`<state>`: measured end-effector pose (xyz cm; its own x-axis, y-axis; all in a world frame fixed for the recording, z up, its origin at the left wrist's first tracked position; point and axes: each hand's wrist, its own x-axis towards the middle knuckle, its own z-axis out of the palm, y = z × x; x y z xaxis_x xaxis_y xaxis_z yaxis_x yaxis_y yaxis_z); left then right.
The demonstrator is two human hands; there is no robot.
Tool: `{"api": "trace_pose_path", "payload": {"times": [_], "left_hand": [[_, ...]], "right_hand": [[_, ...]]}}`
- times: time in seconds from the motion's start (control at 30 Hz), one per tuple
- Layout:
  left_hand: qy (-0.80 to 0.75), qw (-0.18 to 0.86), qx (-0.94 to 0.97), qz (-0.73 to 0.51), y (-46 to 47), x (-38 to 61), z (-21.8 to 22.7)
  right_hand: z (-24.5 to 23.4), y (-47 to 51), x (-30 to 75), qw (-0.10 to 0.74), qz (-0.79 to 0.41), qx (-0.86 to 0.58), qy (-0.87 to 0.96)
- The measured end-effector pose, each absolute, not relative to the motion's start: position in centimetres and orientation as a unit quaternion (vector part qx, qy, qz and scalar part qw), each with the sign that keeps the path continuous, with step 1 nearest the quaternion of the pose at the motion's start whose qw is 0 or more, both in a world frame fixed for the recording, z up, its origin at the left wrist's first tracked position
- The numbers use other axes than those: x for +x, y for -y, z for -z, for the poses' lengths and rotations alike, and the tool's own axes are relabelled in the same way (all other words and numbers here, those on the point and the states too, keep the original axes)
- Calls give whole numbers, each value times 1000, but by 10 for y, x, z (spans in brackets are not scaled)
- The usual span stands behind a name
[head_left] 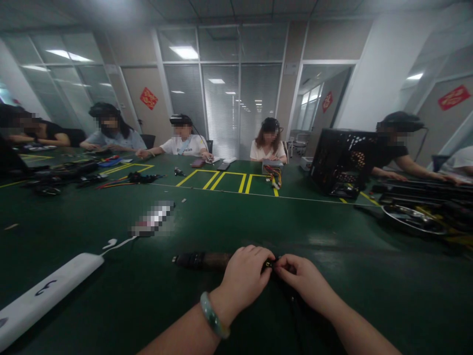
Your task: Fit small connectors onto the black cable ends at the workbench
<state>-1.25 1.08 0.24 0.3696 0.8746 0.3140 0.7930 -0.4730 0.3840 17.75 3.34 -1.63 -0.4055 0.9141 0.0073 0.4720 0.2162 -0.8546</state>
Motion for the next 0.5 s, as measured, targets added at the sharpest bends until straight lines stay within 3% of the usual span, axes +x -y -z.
{"api": "trace_pose_path", "payload": {"times": [0.5], "left_hand": [[-493,78,832,-240,-13,-14,2]], "right_hand": [[25,-35,180,289,-395,-478,730]]}}
